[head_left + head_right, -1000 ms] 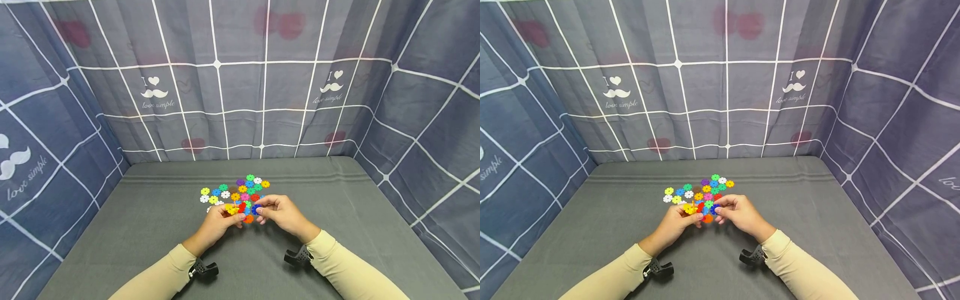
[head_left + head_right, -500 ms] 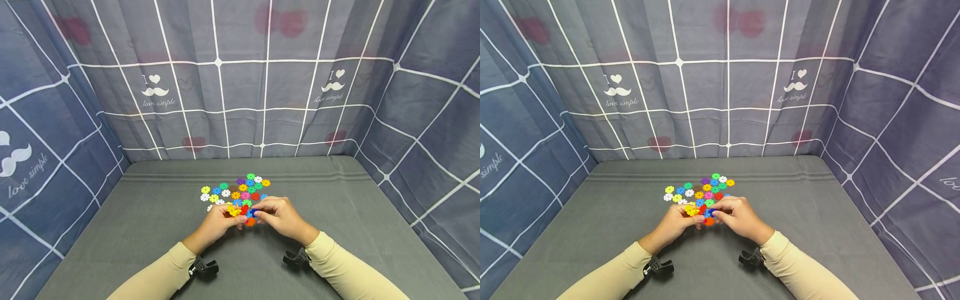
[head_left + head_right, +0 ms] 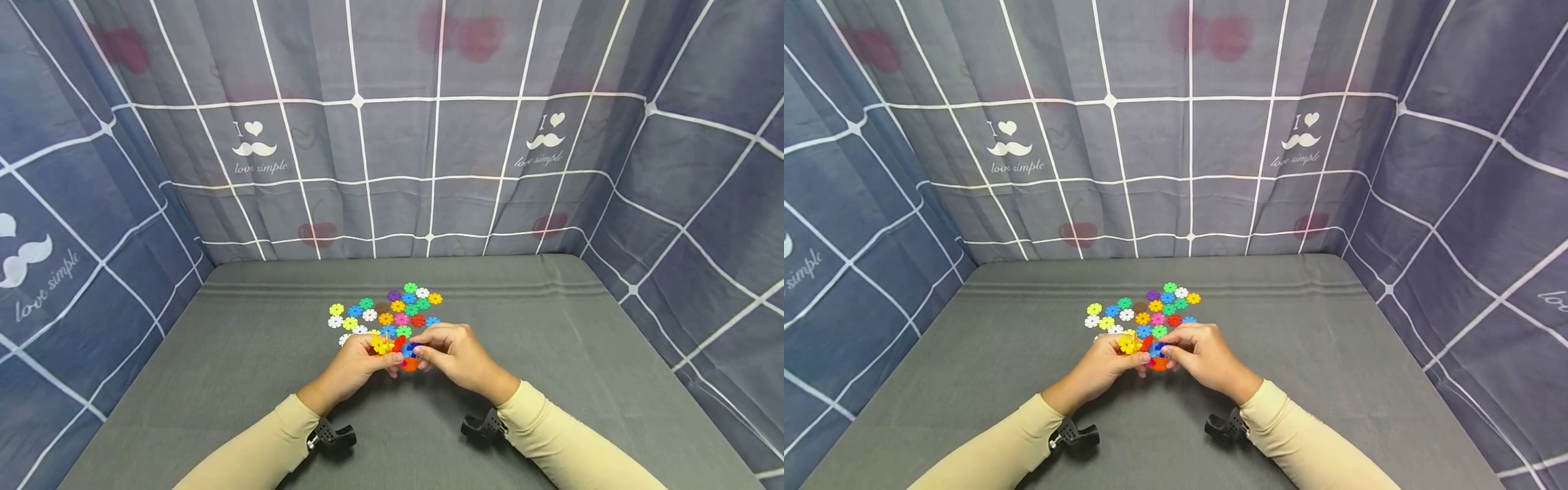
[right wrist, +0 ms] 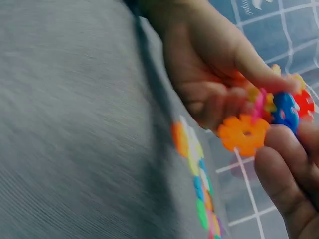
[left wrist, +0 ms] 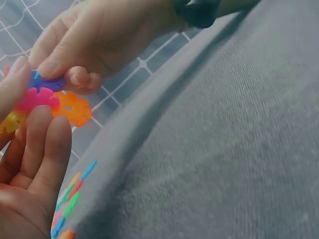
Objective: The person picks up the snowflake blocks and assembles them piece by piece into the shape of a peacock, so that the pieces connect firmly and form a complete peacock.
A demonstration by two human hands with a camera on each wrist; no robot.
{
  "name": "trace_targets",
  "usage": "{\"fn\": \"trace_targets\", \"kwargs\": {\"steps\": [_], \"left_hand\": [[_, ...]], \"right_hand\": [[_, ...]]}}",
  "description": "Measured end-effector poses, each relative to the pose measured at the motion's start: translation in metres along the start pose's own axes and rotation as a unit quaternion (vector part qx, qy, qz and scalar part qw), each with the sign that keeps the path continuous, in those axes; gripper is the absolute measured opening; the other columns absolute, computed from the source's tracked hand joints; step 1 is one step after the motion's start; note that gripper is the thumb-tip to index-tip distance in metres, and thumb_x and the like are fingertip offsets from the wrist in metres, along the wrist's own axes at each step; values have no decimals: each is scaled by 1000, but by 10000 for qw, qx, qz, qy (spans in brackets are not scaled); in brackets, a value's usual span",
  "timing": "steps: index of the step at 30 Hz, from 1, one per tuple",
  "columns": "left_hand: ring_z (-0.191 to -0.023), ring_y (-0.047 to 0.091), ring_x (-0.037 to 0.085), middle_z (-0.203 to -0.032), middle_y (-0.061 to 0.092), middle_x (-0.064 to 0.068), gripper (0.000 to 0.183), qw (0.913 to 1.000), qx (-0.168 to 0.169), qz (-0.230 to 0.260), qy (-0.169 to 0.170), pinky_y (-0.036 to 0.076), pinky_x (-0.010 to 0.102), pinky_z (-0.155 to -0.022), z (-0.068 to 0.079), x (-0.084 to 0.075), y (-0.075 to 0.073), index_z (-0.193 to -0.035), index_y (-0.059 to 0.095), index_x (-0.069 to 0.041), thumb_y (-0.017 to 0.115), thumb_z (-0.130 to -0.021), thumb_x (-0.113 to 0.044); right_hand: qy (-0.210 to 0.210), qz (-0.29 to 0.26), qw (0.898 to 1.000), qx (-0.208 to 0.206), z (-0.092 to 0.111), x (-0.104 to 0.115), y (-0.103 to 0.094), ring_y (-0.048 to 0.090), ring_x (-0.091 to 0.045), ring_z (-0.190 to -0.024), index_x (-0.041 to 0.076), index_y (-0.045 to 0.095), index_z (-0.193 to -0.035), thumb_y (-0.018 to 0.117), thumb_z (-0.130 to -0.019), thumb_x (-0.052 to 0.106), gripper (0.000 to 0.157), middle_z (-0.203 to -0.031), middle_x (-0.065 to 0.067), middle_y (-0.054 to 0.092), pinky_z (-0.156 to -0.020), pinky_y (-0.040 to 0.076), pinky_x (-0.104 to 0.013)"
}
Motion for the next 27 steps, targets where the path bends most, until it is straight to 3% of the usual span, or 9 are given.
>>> {"fn": "trace_targets", "kwargs": {"steps": [4, 7, 9, 12, 16, 19, 22, 25, 27], "left_hand": [[-70, 71, 25, -88, 73, 24, 19, 10000, 15, -58, 43, 62, 37, -73, -4, 0, 1, -104, 73, 9, 76, -99, -8], [-66, 69, 22, -82, 72, 23, 18, 9995, -292, -115, -81, 61, 35, -69, -4, 4, -3, -97, 72, 11, 75, -99, -7], [-62, 67, 20, -76, 71, 19, 20, 9982, -566, -151, -157, 60, 34, -66, -3, 5, -7, -91, 70, 13, 74, -100, -5], [-60, 64, 19, -71, 68, 16, 26, 9965, -787, -200, -181, 58, 33, -64, -1, 7, -10, -85, 67, 13, 72, -101, -6], [-66, 64, 21, -73, 66, 17, 26, 9966, -780, -268, -72, 57, 33, -68, -1, 6, -11, -87, 67, 12, 72, -102, -8], [-72, 68, 24, -79, 69, 18, 23, 9971, -747, -168, -2, 59, 35, -74, -2, 5, -11, -91, 70, 12, 73, -101, -9], [-75, 71, 26, -83, 72, 18, 21, 9977, -670, -72, 82, 61, 38, -78, -3, 6, -10, -95, 72, 12, 74, -101, -8], [-74, 71, 24, -84, 73, 15, 19, 9980, -606, -69, 152, 62, 38, -76, -2, 6, -10, -99, 73, 11, 73, -101, -8], [-72, 69, 22, -82, 72, 12, 18, 9980, -608, -114, 145, 61, 35, -73, -1, 7, -10, -99, 72, 10, 73, -101, -8]], "right_hand": [[571, 5, 9984, -60, -5, -15, -22, 71, -27, -65, -1, 75, -115, 66, -104, 0, 14, -94, -16, 71, -60, 61, -39], [974, 991, 9898, -325, -3, -35, -43, 71, -27, -78, 0, 73, -120, 67, -104, 5, 18, -102, -15, 71, -69, 61, -40], [1157, 1853, 9754, -286, 2, -47, -51, 70, -29, -95, 0, 73, -123, 72, -101, 4, 23, -112, -15, 71, -83, 59, -43], [1138, 2922, 9491, 290, 9, -60, -50, 62, -37, -117, -2, 69, -132, 74, -98, 2, 34, -134, -19, 64, -98, 49, -55], [873, 3466, 9277, 1080, 15, -64, -35, 54, -42, -125, 2, 69, -137, 72, -100, 7, 38, -149, -17, 57, -94, 42, -60], [611, 3415, 9328, 977, 16, -58, -29, 60, -36, -117, 2, 77, -119, 77, -96, 5, 24, -135, -14, 67, -93, 46, -56], [534, 3070, 9477, 687, 14, -54, -28, 65, -25, -100, 7, 78, -97, 84, -89, 1, 12, -111, -7, 73, -88, 52, -45], [822, 2493, 9630, 614, 14, -55, -29, 61, -16, -83, 11, 73, -92, 87, -85, -1, 19, -96, 0, 66, -76, 53, -34], [1102, 2028, 9711, 604, 14, -57, -30, 58, -12, -75, 11, 72, -98, 86, -87, -1, 21, -91, 3, 62, -68, 50, -29]]}}
Point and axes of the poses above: each hand's wrist, its own z-axis away from the middle knuckle, its own y-axis out of the palm, x = y × z, the point moved 6 cm from there along -z, towards the middle knuckle
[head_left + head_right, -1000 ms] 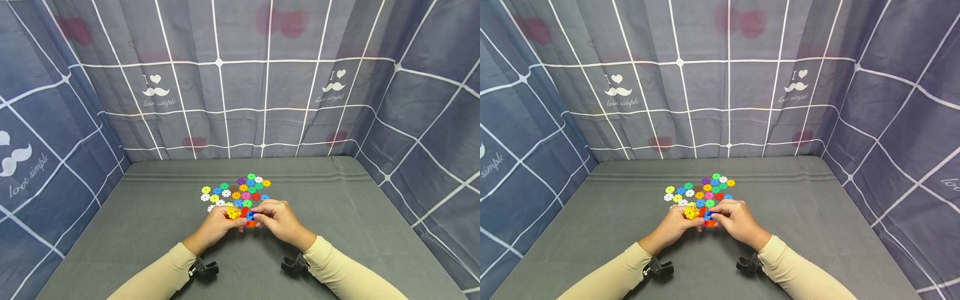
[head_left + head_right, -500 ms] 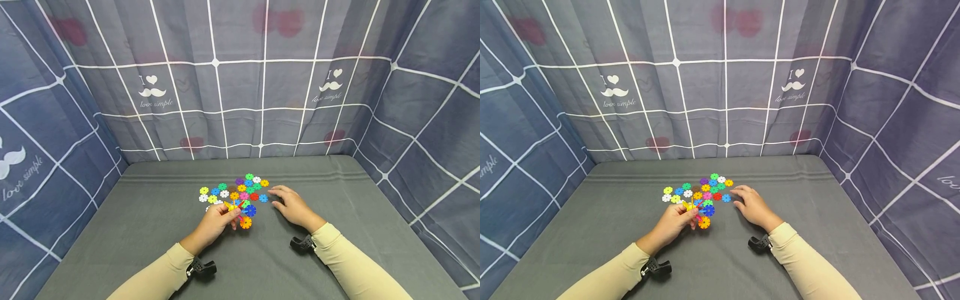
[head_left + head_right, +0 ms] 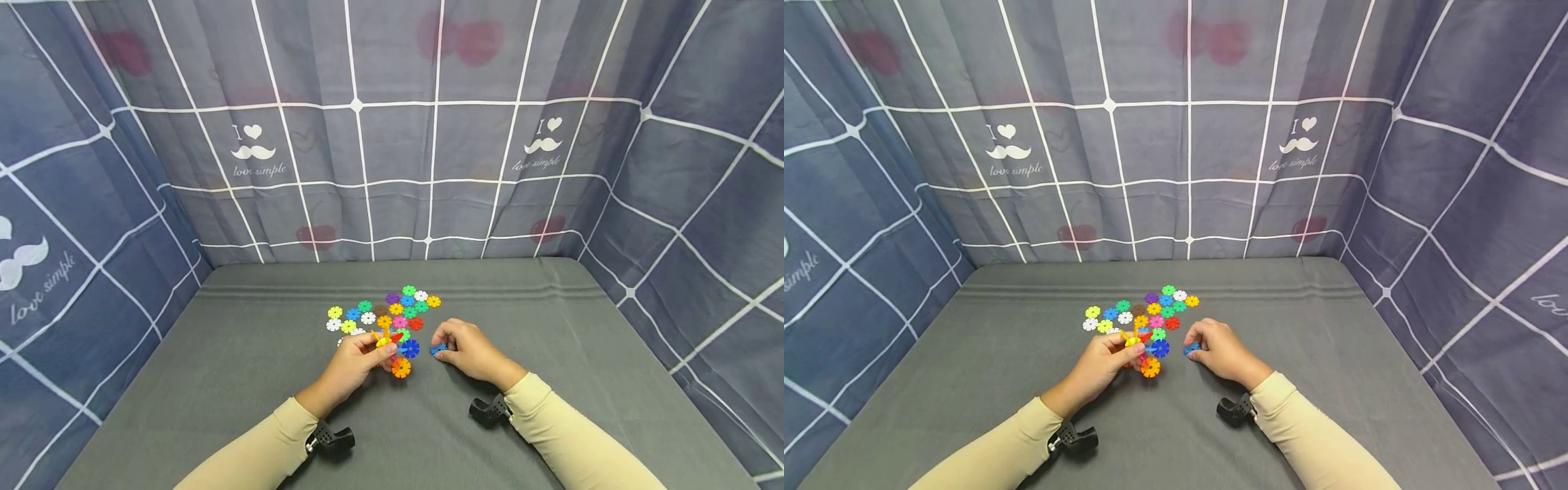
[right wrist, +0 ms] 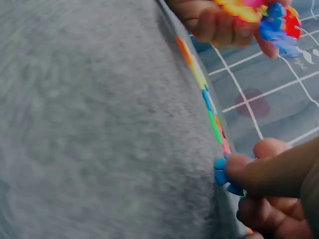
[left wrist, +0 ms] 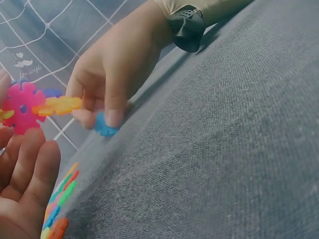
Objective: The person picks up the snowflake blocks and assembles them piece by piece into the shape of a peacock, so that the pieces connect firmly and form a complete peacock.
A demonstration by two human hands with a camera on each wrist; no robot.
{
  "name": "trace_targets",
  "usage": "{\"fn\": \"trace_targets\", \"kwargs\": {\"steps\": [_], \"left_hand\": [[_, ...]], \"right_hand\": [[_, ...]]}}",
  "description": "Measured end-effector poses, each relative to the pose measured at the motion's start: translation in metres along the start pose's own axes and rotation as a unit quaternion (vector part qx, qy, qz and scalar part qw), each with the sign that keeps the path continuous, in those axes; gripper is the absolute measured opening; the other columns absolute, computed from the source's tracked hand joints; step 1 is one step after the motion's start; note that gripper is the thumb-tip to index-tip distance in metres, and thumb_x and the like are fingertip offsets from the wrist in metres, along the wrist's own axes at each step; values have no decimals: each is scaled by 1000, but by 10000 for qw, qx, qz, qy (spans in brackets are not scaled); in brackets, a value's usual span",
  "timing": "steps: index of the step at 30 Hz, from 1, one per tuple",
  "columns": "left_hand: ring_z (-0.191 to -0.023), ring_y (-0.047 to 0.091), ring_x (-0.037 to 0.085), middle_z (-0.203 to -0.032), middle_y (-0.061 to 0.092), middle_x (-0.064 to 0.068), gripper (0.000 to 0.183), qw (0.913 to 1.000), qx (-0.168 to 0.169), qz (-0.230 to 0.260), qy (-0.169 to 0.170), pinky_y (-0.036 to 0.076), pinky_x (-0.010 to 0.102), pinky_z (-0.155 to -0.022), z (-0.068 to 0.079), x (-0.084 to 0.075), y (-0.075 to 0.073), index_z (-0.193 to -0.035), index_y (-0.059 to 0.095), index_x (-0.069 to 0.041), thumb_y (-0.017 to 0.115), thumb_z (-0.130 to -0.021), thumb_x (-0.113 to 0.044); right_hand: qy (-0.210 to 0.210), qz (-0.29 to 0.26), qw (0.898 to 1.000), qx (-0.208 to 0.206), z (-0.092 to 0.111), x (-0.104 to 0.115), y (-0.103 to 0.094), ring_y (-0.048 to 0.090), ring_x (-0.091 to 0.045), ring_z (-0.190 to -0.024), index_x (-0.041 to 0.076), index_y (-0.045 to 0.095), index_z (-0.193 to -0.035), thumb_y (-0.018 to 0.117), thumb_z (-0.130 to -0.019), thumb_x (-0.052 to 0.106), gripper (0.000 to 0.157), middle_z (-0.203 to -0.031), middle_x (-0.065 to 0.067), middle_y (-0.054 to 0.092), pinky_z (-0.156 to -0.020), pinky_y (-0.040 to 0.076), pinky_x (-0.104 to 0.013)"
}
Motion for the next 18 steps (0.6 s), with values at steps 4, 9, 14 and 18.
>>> {"fn": "trace_targets", "kwargs": {"steps": [4, 9, 14, 18], "left_hand": [[-73, 66, 20, -84, 70, 9, 17, 9999, 26, 77, -119, 60, 32, -72, 1, 2, 0, -104, 72, 8, 73, -102, -9], [-73, 61, 16, -83, 67, 7, 17, 9996, 47, 129, -232, 54, 28, -68, 1, 2, 1, -104, 71, 7, 73, -101, -10], [-71, 60, 16, -78, 66, 6, 18, 9995, 107, -91, -271, 52, 29, -67, 1, 0, 1, -98, 73, 5, 74, -101, -12], [-72, 62, 17, -79, 68, 7, 18, 9990, 294, -220, -271, 54, 29, -69, 2, 0, 2, -99, 74, 7, 73, -101, -11]], "right_hand": [[353, -1114, 9929, 204, -1, 0, 1, 62, -14, -67, -1, 72, -115, 78, -95, 0, 21, -84, -5, 64, -61, 55, -29], [575, -2411, 9675, 494, -3, 13, 4, 73, -36, -77, -15, 66, -122, 68, -101, -2, 24, -91, -24, 70, -69, 63, -41], [412, -2910, 9554, 296, -5, 32, 1, 71, -52, -83, -14, 66, -122, 67, -101, -4, 23, -97, -24, 72, -73, 63, -44], [287, -2996, 9536, -84, -5, 42, -3, 72, -51, -81, -9, 69, -117, 70, -99, -4, 18, -97, -20, 73, -72, 63, -46]]}}
Point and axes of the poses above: each hand's wrist, its own z-axis away from the middle knuckle, its own y-axis out of the palm, x = y × z, the point moved 6 cm from there along -z, towards the middle knuckle
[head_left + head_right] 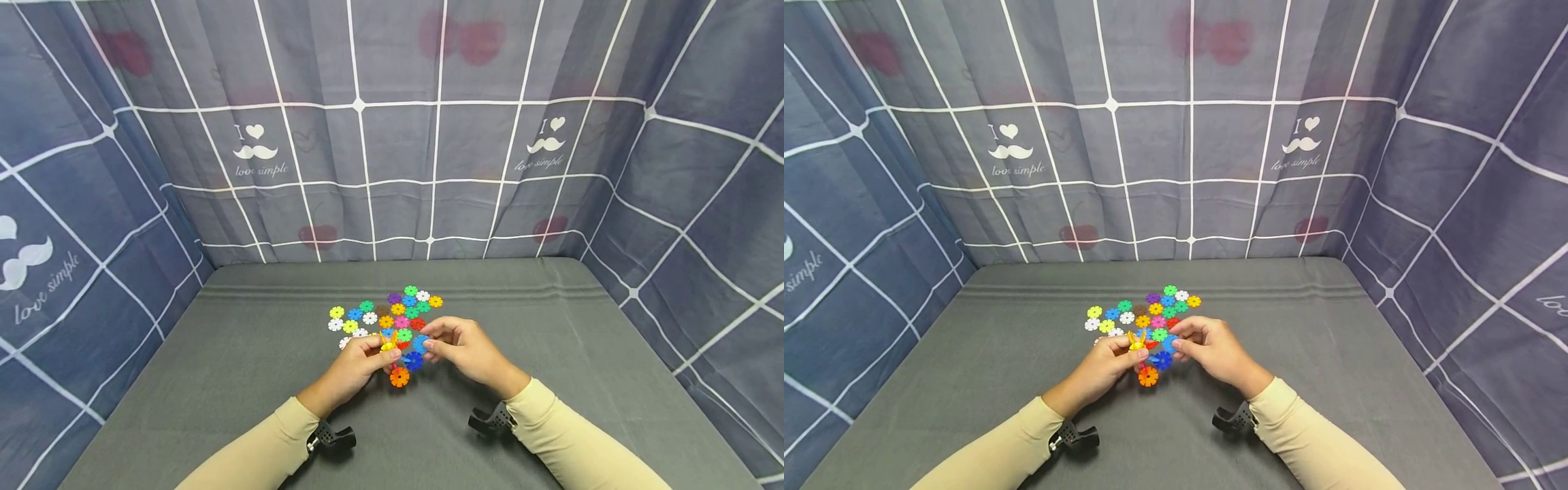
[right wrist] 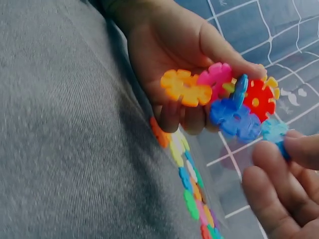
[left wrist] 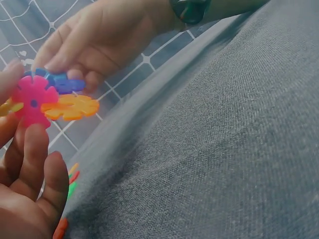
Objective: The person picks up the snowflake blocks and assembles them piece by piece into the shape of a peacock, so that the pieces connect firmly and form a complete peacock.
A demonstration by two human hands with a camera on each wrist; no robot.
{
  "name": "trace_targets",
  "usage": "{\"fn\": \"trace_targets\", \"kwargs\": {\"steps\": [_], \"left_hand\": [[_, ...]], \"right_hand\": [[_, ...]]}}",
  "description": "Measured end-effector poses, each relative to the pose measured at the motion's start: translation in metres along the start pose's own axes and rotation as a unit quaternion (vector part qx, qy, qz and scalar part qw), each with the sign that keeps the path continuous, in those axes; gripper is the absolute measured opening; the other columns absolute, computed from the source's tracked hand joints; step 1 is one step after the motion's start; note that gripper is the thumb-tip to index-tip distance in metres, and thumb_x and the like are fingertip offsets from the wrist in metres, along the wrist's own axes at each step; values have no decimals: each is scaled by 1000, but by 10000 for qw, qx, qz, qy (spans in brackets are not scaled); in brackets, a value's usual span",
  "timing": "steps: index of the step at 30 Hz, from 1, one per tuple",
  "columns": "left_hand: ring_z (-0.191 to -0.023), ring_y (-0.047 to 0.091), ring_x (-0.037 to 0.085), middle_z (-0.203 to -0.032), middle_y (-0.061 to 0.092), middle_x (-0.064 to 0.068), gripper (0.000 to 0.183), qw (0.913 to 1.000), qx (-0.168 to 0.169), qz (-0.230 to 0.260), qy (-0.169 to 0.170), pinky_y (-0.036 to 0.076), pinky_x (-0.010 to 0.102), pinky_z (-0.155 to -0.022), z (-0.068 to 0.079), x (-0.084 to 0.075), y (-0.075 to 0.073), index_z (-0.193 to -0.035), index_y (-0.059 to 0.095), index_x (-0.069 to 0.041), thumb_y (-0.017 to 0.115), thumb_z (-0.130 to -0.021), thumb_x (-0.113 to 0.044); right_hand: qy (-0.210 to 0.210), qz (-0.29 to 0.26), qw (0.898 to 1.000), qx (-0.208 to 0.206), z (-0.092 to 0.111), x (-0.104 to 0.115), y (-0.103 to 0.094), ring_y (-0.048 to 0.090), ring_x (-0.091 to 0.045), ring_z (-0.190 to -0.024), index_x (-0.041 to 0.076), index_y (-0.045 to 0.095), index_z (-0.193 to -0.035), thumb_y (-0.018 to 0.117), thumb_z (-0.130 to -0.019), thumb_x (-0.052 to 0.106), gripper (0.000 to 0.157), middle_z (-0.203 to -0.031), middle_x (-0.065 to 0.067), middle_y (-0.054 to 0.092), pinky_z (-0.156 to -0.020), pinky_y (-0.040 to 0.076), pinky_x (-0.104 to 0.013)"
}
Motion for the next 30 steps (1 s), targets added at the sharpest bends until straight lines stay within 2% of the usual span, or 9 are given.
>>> {"fn": "trace_targets", "kwargs": {"steps": [6, 10, 13, 18, 22, 26, 30], "left_hand": [[-74, 64, 16, -84, 69, 5, 17, 9998, 185, -4, 91, 56, 29, -70, 1, -1, 3, -101, 73, 9, 73, -101, -8], [-75, 64, 17, -88, 69, 5, 13, 9995, 272, -27, 135, 57, 31, -71, 1, -1, 5, -99, 74, 6, 75, -99, -7], [-75, 62, 17, -89, 67, 6, 11, 9991, 310, -92, 261, 55, 30, -70, 2, -3, 5, -96, 74, 3, 76, -98, -7], [-76, 59, 17, -89, 63, 7, 9, 9973, 312, -263, 616, 52, 26, -68, 3, -8, 5, -91, 73, 0, 77, -98, -6], [-84, 61, 18, -95, 64, 8, 6, 9956, 325, -315, 825, 53, 25, -73, 3, -9, 6, -94, 74, 0, 78, -97, -4], [-90, 62, 20, -100, 65, 10, 5, 9945, 391, -272, 932, 54, 26, -77, 4, -10, 8, -98, 76, 2, 78, -96, -3], [-90, 62, 19, -100, 65, 10, 6, 9951, 351, -213, 899, 54, 25, -77, 5, -10, 8, -96, 75, 3, 78, -96, -3]], "right_hand": [[-302, 175, 9987, -383, 3, 8, -1, 73, -41, -78, 0, 75, -109, 75, -97, 0, 12, -94, -14, 74, -71, 63, -45], [-517, 207, 9979, -316, 3, 12, 3, 73, -43, -78, -2, 75, -110, 73, -98, -3, 12, -94, -16, 74, -71, 62, -49], [-588, 214, 9978, -212, 4, 16, 5, 75, -39, -78, -3, 75, -109, 72, -98, -4, 12, -95, -16, 74, -71, 62, -50], [-575, 277, 9976, -250, 4, 17, 6, 75, -34, -77, -2, 75, -108, 73, -97, -5, 11, -95, -15, 74, -71, 63, -45], [-493, 277, 9978, -357, 6, 16, 9, 74, -32, -74, -3, 75, -105, 74, -97, -4, 8, -91, -14, 74, -69, 63, -43], [-400, 188, 9982, -404, 8, 16, 12, 73, -30, -71, -4, 74, -102, 74, -96, -5, 6, -88, -14, 74, -66, 63, -43], [-332, 181, 9983, -444, 10, 16, 15, 72, -30, -68, -4, 72, -101, 75, -96, -5, 6, -87, -14, 73, -63, 62, -41]]}}
Point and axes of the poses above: each hand's wrist, its own z-axis away from the middle knuckle, its own y-axis out of the palm, x = y × z, the point moved 6 cm from there along -z, towards the middle knuckle
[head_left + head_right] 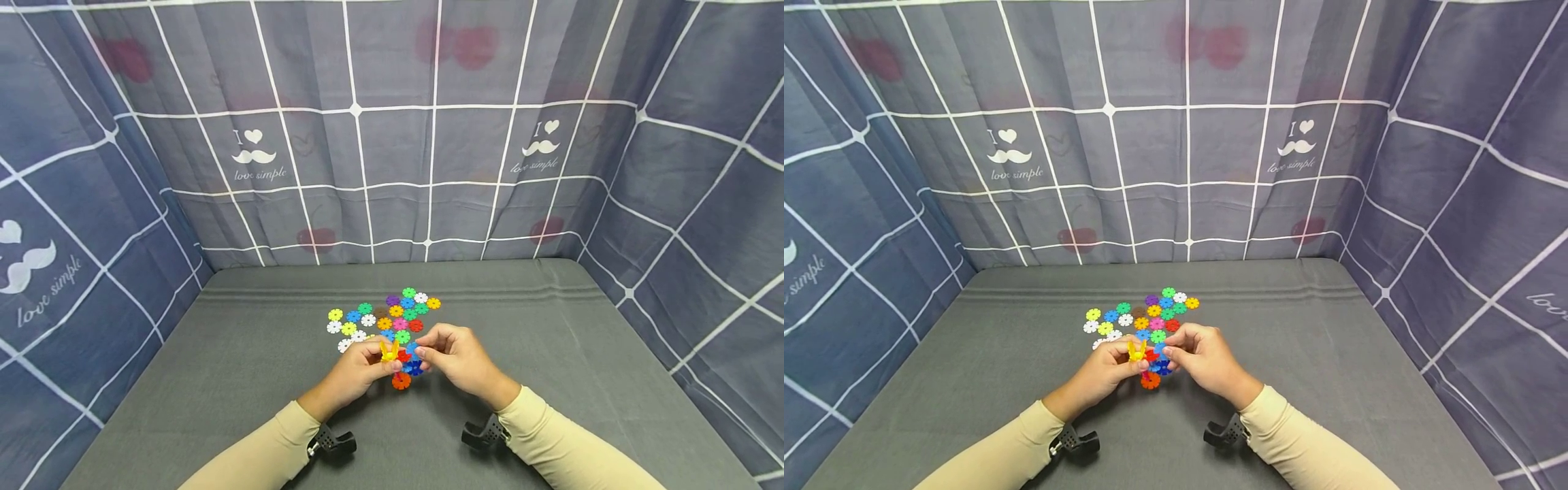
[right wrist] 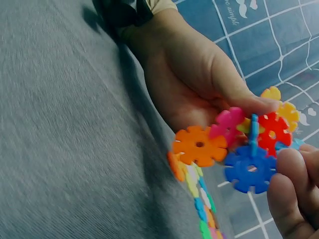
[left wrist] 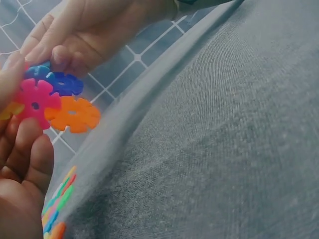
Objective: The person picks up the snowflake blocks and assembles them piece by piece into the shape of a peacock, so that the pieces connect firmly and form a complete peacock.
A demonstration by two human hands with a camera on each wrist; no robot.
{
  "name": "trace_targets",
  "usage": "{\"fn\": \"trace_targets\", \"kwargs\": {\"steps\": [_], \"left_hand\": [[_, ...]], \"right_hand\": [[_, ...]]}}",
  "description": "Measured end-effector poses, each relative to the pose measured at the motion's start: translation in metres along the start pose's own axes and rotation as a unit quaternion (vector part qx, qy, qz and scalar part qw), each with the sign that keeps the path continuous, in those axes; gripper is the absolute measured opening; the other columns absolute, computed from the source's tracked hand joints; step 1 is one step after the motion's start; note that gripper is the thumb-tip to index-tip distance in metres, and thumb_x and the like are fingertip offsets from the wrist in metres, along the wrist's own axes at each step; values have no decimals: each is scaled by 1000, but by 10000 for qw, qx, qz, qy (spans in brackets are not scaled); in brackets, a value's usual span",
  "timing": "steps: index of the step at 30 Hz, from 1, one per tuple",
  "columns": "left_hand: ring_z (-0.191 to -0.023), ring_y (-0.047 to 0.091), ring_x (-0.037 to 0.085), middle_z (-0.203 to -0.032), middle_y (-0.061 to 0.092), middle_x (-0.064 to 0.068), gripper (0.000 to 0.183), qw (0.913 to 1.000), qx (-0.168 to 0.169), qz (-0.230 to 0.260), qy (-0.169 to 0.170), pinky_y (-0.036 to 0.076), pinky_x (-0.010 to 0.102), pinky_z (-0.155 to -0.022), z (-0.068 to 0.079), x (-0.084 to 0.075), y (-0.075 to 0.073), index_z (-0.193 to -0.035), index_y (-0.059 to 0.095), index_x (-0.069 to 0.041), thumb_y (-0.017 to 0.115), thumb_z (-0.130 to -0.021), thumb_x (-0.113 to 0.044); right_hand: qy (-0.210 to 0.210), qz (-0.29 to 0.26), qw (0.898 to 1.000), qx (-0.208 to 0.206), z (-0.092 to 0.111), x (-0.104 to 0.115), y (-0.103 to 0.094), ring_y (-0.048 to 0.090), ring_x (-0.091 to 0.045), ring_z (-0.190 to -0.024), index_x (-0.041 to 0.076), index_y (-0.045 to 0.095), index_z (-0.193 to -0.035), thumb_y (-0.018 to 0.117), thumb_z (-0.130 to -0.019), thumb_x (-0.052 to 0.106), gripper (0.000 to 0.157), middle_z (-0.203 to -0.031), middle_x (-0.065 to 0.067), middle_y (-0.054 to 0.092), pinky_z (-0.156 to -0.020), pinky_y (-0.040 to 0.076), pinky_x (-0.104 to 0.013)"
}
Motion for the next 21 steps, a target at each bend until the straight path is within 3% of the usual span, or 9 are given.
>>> {"fn": "trace_targets", "kwargs": {"steps": [8, 11, 15, 18, 21], "left_hand": [[-81, 64, 17, -93, 66, 5, 10, 9995, -150, -202, -189, 56, 28, -74, -1, -3, -5, -98, 76, 3, 75, -99, -7], [-73, 61, 17, -83, 64, 2, 11, 9983, -483, -263, -191, 54, 28, -67, -4, -6, -11, -95, 74, 3, 76, -99, -8], [-68, 56, 14, -75, 62, 0, 17, 9941, -1049, -27, -261, 48, 24, -61, -6, -4, -22, -88, 67, 3, 76, -98, -7], [-68, 55, 14, -75, 62, 2, 22, 9896, -1357, 236, -406, 46, 24, -60, -4, 3, -29, -84, 62, 3, 75, -98, -6], [-66, 53, 13, -73, 59, 2, 27, 9875, -1489, 257, -444, 44, 24, -58, -6, 6, -35, -80, 58, 1, 75, -99, -6]], "right_hand": [[-63, -31, 9999, -109, -6, -5, 1, 70, -31, -65, -3, 70, -106, 72, -100, -1, 7, -85, -15, 71, -60, 62, -41], [-85, 79, 9992, -383, -17, -6, -5, 67, -37, -63, -3, 67, -116, 65, -106, 5, 13, -88, -18, 71, -57, 60, -40], [310, 670, 9950, -671, -30, -23, -13, 66, -34, -65, -3, 66, -118, 63, -107, 7, 16, -95, -19, 72, -58, 57, -33], [329, 1817, 9827, -151, -36, -41, -5, 67, -23, -72, 1, 72, -108, 72, -101, 6, 8, -94, -12, 73, -64, 56, -30], [-174, 3063, 9500, 582, -43, -50, 10, 64, -17, -80, 5, 72, -100, 81, -94, 8, 11, -96, -5, 68, -71, 54, -31]]}}
Point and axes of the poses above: each hand's wrist, its own z-axis away from the middle knuckle, its own y-axis out of the palm, x = y × z, the point moved 6 cm from there along -z, towards the middle knuckle
